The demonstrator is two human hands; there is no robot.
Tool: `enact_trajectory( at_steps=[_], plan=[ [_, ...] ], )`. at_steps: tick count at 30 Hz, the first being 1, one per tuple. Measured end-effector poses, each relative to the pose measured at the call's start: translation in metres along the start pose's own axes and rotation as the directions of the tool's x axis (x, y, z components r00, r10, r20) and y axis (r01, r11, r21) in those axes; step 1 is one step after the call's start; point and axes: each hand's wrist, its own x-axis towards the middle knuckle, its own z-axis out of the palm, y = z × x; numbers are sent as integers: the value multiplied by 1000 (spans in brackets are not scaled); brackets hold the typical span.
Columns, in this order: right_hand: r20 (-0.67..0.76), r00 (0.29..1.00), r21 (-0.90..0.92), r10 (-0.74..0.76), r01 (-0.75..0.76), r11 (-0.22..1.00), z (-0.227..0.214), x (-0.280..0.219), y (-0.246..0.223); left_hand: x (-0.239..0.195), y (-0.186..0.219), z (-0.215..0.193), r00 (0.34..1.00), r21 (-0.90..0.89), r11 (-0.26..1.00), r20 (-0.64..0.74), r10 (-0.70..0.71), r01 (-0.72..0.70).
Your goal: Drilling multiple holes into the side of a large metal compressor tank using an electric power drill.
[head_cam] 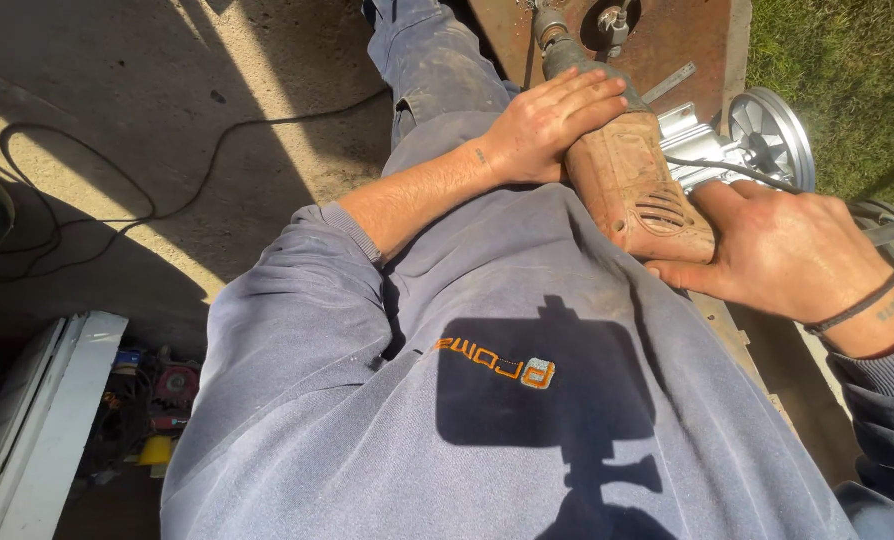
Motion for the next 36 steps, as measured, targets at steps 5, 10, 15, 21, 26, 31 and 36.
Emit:
enact_trajectory(
  at_steps=[5,10,15,21,26,31,36],
  plan=[
    [-64,997,48,-48,51,998,-1,-1,4,1,1,2,999,4,1000,23,-30,30],
    [-76,996,64,-49,54,996,1,-1,2,0,0,3,998,-6,1000,63,-22,22],
    [-33,999,-2,-32,32,999,-9,0,-4,-4,3,6,999,5,999,39,-31,31],
    [114,994,-236,5,23,971,-24,4,-6,-12,7,12,999,61,998,-38,-15,17],
    [360,919,-558,158,77,826,-34,25,-9,-24,15,29,992,119,991,-120,-41,55],
    [423,903,-670,72,258,696,-44,26,-17,-1,24,2,996,156,984,-20,-87,89],
    [419,896,-669,147,196,717,-48,32,-13,-7,-9,19,993,-44,992,6,-119,120]
  ],
)
